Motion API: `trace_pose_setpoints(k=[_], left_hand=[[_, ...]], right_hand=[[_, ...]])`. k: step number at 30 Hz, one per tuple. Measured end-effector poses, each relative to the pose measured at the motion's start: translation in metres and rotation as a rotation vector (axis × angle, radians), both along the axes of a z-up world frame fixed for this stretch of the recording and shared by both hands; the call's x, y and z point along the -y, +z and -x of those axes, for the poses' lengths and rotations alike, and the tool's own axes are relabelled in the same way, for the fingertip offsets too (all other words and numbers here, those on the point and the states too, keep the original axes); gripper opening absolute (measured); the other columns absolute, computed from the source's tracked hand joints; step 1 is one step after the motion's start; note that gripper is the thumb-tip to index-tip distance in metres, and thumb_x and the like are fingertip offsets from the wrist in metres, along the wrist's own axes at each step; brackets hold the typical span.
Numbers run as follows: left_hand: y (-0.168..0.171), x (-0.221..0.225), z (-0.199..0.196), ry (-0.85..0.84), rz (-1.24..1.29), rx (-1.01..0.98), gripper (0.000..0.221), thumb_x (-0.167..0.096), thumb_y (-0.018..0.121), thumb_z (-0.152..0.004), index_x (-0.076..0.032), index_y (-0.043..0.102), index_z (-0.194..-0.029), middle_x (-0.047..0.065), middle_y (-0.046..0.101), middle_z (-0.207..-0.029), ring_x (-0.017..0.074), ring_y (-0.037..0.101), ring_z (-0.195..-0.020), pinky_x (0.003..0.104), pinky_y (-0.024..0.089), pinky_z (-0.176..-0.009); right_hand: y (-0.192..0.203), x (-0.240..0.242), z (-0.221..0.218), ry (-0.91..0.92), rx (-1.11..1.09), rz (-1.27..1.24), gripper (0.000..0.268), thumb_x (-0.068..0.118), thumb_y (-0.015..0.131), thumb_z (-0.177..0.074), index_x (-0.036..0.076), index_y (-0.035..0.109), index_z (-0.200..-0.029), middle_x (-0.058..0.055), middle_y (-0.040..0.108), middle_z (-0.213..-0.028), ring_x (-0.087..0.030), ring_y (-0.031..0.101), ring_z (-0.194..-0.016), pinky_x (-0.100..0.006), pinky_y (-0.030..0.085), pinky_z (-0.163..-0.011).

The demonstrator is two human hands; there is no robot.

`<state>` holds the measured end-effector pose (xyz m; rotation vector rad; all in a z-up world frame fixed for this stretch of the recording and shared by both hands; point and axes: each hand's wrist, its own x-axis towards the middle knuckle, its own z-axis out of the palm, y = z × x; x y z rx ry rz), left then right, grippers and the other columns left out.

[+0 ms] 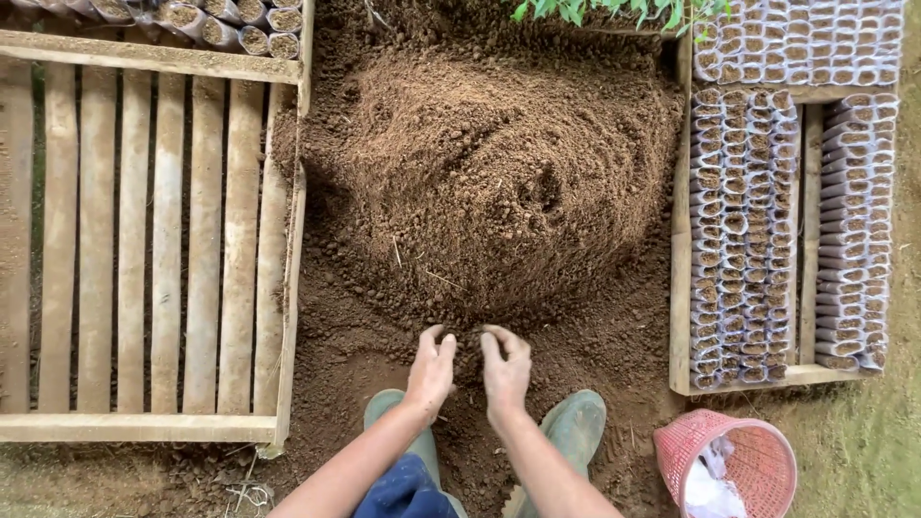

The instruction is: A person prepares a pile of potting soil by hand, breaking up clumps and leveling the surface for planting.

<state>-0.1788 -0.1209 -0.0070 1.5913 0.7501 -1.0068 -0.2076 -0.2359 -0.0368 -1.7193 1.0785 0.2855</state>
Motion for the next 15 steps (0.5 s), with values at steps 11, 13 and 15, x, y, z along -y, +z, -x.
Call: trace_pose_setpoints(k=[11,13,15], left_hand=[[0.081,-0.006,-0.035,0.279,0.243,-0.054,0.066,-0.032,0.046,-0.099,-0.024,0.021,-0.160,-0.002,0.014,-0.170,0.0178,0.020,-0.154,0.049,0.027,-0.122],[0.099,-0.021,-0.041,0.283,0.270,-0.041,0.069,-0.030,0.048,-0.098,-0.024,0.019,-0.161,-0.004,0.009,-0.171,0.0161,0.015,-0.156,0.049,0.022,-0.124],[0.116,-0.034,-0.049,0.283,0.297,-0.033,0.073,-0.027,0.050,-0.098,-0.024,0.016,-0.162,-0.005,0.004,-0.173,0.0144,0.010,-0.157,0.049,0.018,-0.127]], right_hand=[[0.036,-0.057,-0.029,-0.373,-0.099,-0.750,0.048,0.025,0.039,-0.100,-0.001,0.052,-0.138,-0.024,0.056,-0.145,-0.031,0.049,-0.141,-0.040,0.038,-0.118],[0.021,-0.056,-0.038,-0.357,-0.075,-0.851,0.029,0.025,0.044,-0.103,0.004,0.058,-0.119,-0.014,0.060,-0.114,-0.023,0.053,-0.106,-0.033,0.043,-0.093],[0.019,-0.057,-0.052,-0.346,-0.054,-0.951,0.021,0.024,0.050,-0.106,0.009,0.064,-0.100,-0.004,0.063,-0.084,-0.015,0.057,-0.072,-0.027,0.047,-0.068]])
